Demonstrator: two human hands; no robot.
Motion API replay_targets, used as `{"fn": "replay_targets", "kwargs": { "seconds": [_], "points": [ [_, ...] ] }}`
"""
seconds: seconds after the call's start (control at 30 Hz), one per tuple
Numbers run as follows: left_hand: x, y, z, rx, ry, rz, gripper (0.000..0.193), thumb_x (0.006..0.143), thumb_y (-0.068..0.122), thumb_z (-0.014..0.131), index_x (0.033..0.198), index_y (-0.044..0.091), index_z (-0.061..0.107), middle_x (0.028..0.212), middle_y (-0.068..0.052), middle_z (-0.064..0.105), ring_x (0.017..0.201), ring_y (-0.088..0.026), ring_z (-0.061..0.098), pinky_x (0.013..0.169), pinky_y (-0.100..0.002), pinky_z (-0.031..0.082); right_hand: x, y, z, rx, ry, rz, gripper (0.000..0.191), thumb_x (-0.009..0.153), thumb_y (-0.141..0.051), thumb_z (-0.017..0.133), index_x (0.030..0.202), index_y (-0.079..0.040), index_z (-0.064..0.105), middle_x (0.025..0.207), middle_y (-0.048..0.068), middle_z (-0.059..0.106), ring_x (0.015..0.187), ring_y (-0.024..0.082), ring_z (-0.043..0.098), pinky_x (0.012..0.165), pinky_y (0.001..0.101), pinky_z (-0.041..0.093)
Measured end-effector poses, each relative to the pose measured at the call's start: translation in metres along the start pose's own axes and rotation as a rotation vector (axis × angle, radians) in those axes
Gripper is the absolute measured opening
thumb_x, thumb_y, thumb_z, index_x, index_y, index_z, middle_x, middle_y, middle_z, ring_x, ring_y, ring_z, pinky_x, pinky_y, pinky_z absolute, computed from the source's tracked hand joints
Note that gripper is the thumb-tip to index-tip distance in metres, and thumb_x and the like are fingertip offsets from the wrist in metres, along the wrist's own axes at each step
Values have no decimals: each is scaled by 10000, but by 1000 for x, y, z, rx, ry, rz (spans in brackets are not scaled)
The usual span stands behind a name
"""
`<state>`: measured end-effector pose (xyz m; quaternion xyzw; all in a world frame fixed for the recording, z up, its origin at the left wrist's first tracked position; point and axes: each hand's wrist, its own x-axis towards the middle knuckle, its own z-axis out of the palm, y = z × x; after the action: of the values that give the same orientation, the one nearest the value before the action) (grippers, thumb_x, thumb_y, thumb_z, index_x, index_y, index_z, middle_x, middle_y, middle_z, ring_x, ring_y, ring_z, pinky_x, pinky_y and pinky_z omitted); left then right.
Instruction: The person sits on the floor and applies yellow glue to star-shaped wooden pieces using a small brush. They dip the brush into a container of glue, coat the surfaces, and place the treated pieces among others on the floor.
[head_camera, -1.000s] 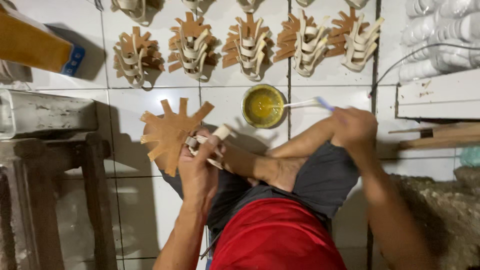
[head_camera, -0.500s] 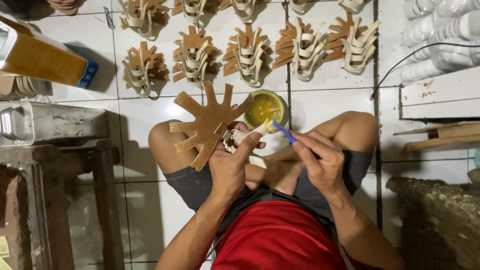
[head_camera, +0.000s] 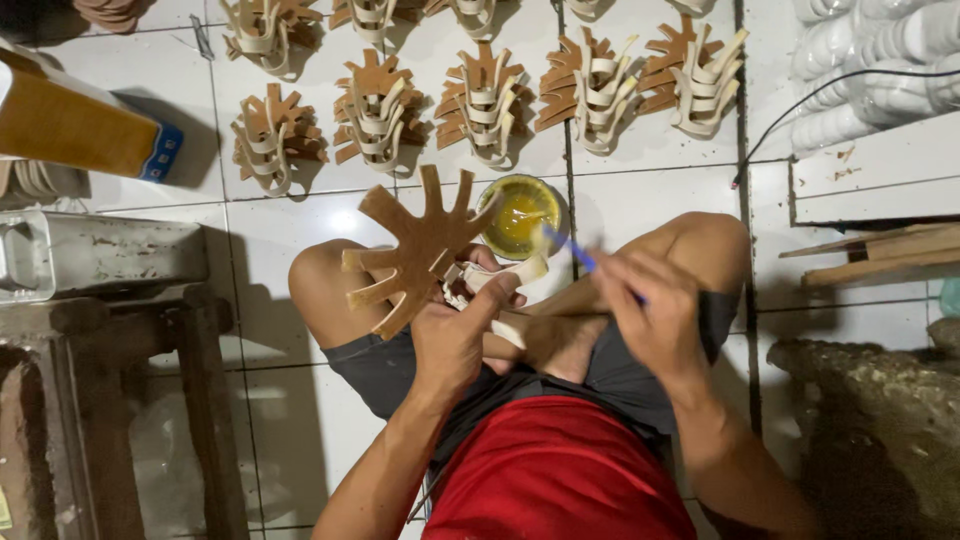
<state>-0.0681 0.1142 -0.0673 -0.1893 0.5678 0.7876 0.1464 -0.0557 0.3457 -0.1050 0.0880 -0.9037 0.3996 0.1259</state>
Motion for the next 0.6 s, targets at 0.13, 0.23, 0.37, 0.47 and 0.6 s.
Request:
{"fn": "replay_targets", "kwargs": {
  "seconds": [0.13,0.23,0.37,0.47,0.6],
  "points": [
    [8,-7,-12,-225,-67,92,233,909,64,719,1093,-31,612,939,-105,654,784,-178,723,613,-275,596,9,23,3,402,196,319,250,1077,-85,608,1267,48,702,920,49,661,752,90,565,617,237,442],
    [17,-9,-25,-546,-152,94,283,1006,100,651,1228,-64,588,1024,-149,645,743,-174,669,649,-300,602,8,34,2,792,362,513,289,1131,-154,541,1275,63,666,866,35,561,656,75,430,561,225,326],
    [29,-13,-36,-883,-361,-39,379,1053,194,514,1335,-58,533,981,-158,629,742,-242,691,630,-324,620,4,37,7,900,384,432,327,1131,-216,473,1284,54,577,860,55,537,622,87,437,560,223,353],
    [33,-17,-44,-940,-408,-33,395,1074,178,478,1385,-63,518,983,-180,624,776,-240,687,637,-329,620,3,33,20,904,380,407,318,1146,-221,457,1292,51,533,944,61,575,730,103,488,593,247,394],
    [41,-22,-49,-804,-302,-28,321,1100,195,527,1236,-96,550,1026,-172,637,799,-237,681,674,-342,621,-4,11,48,824,222,397,306,1127,-248,500,1196,26,618,810,50,628,583,95,454,515,225,381]
  ]
}}
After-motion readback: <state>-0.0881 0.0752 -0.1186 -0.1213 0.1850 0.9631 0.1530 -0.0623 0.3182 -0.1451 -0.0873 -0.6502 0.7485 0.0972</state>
